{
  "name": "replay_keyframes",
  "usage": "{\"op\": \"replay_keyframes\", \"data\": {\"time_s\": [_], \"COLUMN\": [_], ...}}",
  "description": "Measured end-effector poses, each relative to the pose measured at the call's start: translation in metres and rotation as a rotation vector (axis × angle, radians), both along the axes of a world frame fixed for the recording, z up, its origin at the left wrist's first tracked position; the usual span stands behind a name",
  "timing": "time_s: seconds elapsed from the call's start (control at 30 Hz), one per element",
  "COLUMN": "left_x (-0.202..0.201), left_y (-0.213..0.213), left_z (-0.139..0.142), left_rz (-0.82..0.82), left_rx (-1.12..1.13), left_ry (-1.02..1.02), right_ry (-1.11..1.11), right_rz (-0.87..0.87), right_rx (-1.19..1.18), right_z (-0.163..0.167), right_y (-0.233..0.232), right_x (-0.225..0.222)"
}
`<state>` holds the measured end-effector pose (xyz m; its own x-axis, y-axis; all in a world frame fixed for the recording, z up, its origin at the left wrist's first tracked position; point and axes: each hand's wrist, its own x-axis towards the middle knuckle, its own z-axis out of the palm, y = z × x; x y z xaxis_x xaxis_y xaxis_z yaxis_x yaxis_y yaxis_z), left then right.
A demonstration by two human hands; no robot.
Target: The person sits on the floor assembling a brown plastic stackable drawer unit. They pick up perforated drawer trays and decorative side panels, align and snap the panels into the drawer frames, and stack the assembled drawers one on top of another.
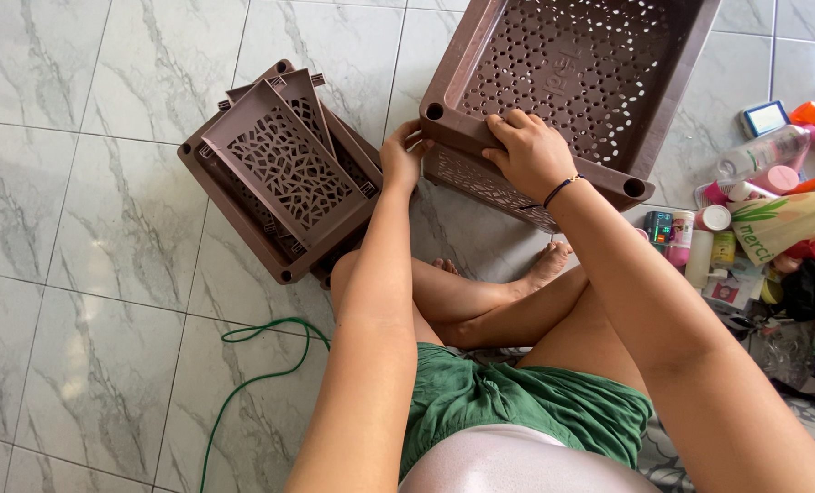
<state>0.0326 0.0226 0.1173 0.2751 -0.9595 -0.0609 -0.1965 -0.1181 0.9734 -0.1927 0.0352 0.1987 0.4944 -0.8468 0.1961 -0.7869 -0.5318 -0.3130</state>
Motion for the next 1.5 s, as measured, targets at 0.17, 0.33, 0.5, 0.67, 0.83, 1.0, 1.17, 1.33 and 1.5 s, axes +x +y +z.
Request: {"op": "replay_keyframes", "data": {"time_s": [0.17,0.33,0.5,0.67,0.83,1.0,1.17,1.33,1.5], "left_x": [-0.001,-0.011,-0.038,-0.092,-0.169,-0.194,-0.188,-0.183,-0.177], "left_y": [0.0,0.005,0.027,0.036,0.043,0.045,0.039,0.042,0.044], "left_z": [-0.001,0.004,0.028,0.049,0.051,0.047,0.05,0.046,0.039], "left_rz": [0.005,0.025,0.062,-0.337,-0.636,-0.641,-0.643,-0.668,-0.661], "left_rx": [-0.024,-0.116,-0.427,-0.667,-0.566,-0.438,-0.442,-0.427,-0.433], "left_ry": [-0.026,-0.238,-0.483,-0.769,-0.873,-0.956,-0.945,-0.922,-0.912], "right_ry": [0.006,0.06,-0.373,-0.879,-0.68,-0.718,-0.786,-0.872,-0.926], "right_rz": [-0.013,-0.01,-0.029,-0.483,-0.509,-0.369,-0.449,-0.471,-0.402], "right_rx": [0.005,0.115,0.081,-0.131,0.359,0.29,0.32,0.406,0.506], "right_z": [0.005,0.018,0.004,-0.058,-0.112,-0.113,-0.099,-0.104,-0.114], "right_y": [0.003,0.0,0.008,0.032,0.078,0.091,0.089,0.085,0.081], "right_x": [0.003,-0.002,-0.076,-0.188,-0.203,-0.151,-0.139,-0.143,-0.148]}}
